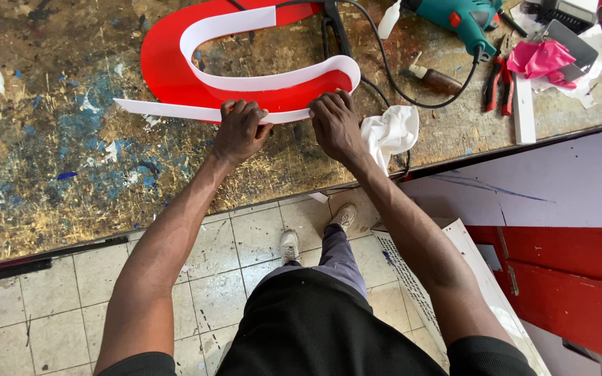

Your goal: The person applies adhesive from a small bottle onto a white strip attached to a red U-shaped object on a workbench. They then use a white cloth to wipe the strip and the surrounding area, smoothing the adhesive along the curve.

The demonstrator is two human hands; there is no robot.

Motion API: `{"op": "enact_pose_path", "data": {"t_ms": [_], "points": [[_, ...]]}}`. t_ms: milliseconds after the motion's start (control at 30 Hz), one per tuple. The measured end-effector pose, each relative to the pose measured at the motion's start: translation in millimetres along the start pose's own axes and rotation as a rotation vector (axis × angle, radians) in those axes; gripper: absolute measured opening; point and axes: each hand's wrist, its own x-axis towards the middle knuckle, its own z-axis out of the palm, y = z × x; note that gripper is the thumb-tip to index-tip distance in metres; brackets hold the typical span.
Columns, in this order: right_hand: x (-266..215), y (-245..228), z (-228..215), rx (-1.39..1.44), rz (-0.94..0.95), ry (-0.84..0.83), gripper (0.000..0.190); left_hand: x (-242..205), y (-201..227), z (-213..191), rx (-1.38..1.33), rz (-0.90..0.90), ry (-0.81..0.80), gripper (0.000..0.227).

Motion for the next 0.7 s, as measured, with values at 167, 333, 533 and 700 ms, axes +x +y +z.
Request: {"op": "enact_pose_path", "data": {"t_ms": [167, 333, 533, 700], "points": [[4.7, -23.9, 1.0, -0.023, 0.020, 0.116, 0.011, -3.7, -4.2, 5.2, -0.008, 0.003, 0.000, 0.048], [7.2, -44.3, 5.3, -0.093, 0.094, 0.217, 0.021, -7.3, -7.2, 11.7, 0.019, -0.008, 0.008, 0.045], [0.8, -41.5, 11.7, -0.106, 0.118, 0.188, 0.033, -5.6, -4.2, 10.3, 0.001, -0.025, 0.010, 0.044], [-2.4, -38.2, 16.4, -0.147, 0.120, 0.172, 0.038, -8.9, -7.0, 14.2, 0.012, -0.032, 0.020, 0.043]]}}
